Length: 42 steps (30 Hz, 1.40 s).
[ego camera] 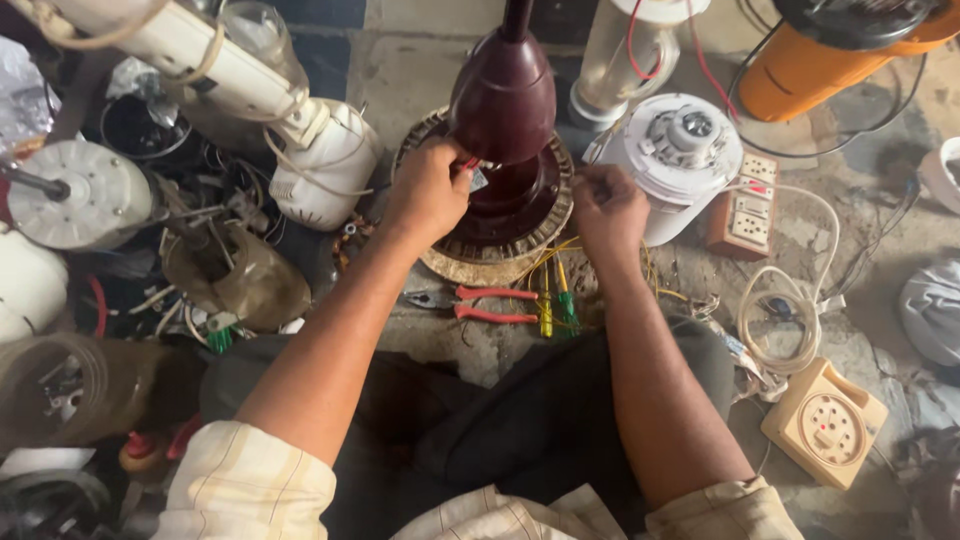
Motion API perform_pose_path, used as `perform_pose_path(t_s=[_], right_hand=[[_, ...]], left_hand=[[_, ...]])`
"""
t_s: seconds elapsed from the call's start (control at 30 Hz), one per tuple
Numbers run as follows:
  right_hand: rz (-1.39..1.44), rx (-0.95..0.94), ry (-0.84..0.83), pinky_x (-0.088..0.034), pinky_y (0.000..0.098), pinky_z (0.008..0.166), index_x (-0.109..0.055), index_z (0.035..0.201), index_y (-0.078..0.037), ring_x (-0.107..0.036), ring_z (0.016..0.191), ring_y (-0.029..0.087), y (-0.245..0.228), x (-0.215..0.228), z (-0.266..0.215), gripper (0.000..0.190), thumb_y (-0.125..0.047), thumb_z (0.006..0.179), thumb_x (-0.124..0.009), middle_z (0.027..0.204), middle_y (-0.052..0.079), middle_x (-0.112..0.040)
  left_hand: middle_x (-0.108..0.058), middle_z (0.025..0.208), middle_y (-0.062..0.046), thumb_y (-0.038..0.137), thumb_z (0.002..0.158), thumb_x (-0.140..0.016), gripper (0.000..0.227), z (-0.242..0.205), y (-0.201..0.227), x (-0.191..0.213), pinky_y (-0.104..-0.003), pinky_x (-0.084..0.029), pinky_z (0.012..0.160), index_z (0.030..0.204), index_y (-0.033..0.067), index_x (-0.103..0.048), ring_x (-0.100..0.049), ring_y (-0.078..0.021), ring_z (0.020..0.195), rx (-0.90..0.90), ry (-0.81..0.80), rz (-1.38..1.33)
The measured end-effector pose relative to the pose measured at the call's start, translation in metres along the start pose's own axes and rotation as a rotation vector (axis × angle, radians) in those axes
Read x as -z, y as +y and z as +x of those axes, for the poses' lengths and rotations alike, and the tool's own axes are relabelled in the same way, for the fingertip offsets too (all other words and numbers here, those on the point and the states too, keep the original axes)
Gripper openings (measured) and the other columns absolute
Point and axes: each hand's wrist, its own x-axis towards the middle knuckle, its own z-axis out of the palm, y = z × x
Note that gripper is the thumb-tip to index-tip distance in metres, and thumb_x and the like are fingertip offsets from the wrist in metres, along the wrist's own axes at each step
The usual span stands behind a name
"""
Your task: The person sits on the floor and repairs a maroon-colored appliance, likely a mixer or grinder. They use pliers to strip and twist wires, then use a screwdriver to tighten connections inside the device's base.
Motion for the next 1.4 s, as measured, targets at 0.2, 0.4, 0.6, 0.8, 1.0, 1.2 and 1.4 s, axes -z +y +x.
perform_pose_path(t_s=[0.2,0.4,0.6,0.8,1.0,1.2,1.4], right_hand=[[-0.136,-0.058,-0.023,-0.058,0.0348,0.076,-0.077,0.100,-0.006,-0.075,0.080,0.020,-0.008,0.002,0.002,0.019,-0.019,0.086,-0.073,0.087,0.011,-0.078],[-0.794,-0.268,-0.510,-0.056,0.0467,0.086,-0.078,0.099,0.000,-0.071,0.097,0.040,0.020,0.005,-0.003,0.038,-0.036,0.097,-0.068,0.097,0.027,-0.072],[-0.971,-0.364,-0.824,-0.059,0.0481,0.091,-0.074,0.116,-0.004,-0.072,0.109,0.036,0.066,-0.040,-0.017,0.041,-0.020,0.078,-0.077,0.117,0.020,-0.072],[-0.917,-0.281,-0.849,-0.056,0.0476,0.095,-0.065,0.130,-0.005,-0.065,0.119,0.039,0.131,-0.064,-0.049,0.049,-0.029,0.088,-0.072,0.133,0.023,-0.062],[-0.972,-0.386,-1.052,-0.058,0.0461,0.096,-0.072,0.126,-0.012,-0.067,0.122,0.032,0.117,-0.069,-0.051,0.042,-0.021,0.085,-0.074,0.132,0.013,-0.069],[-0.949,-0.376,-1.044,-0.058,0.0447,0.096,-0.072,0.126,-0.011,-0.068,0.121,0.030,0.089,-0.062,-0.051,0.042,-0.027,0.087,-0.071,0.131,0.013,-0.070],[-0.904,-0.627,-0.794,-0.057,0.0391,0.098,-0.068,0.128,-0.004,-0.068,0.122,0.028,0.046,-0.052,-0.035,0.052,-0.033,0.086,-0.074,0.132,0.016,-0.068]], left_hand=[[-0.075,0.094,-0.016,0.014,0.087,-0.075,0.020,0.001,0.010,0.009,-0.045,-0.055,0.080,0.104,0.0052,-0.073,-0.073,-0.0357,0.089,0.056,-0.092,-0.071],[-0.073,0.097,-0.013,0.015,0.082,-0.083,0.022,-0.003,0.019,0.013,-0.043,-0.054,0.080,0.099,0.0045,-0.074,-0.071,-0.0330,0.091,0.005,-0.024,-0.056],[-0.069,0.106,-0.012,0.009,0.076,-0.083,0.022,0.005,0.017,0.016,-0.042,-0.052,0.085,0.094,0.0016,-0.072,-0.068,-0.0323,0.098,-0.144,0.029,-0.103],[-0.069,0.107,-0.014,0.008,0.075,-0.083,0.020,0.007,0.010,0.010,-0.044,-0.052,0.094,0.088,0.0030,-0.068,-0.066,-0.0370,0.106,-0.328,0.080,-0.204],[-0.071,0.100,-0.012,0.007,0.081,-0.078,0.018,0.003,0.010,0.004,-0.041,-0.054,0.087,0.097,0.0038,-0.070,-0.069,-0.0324,0.098,-0.209,0.064,-0.271],[-0.072,0.098,-0.011,0.006,0.086,-0.076,0.022,0.005,0.016,0.013,-0.040,-0.055,0.081,0.107,0.0056,-0.071,-0.071,-0.0304,0.090,-0.155,0.046,-0.237],[-0.073,0.093,-0.010,0.006,0.084,-0.076,0.021,0.009,0.019,0.014,-0.041,-0.055,0.081,0.105,0.0063,-0.071,-0.071,-0.0306,0.088,-0.196,0.052,-0.211]])
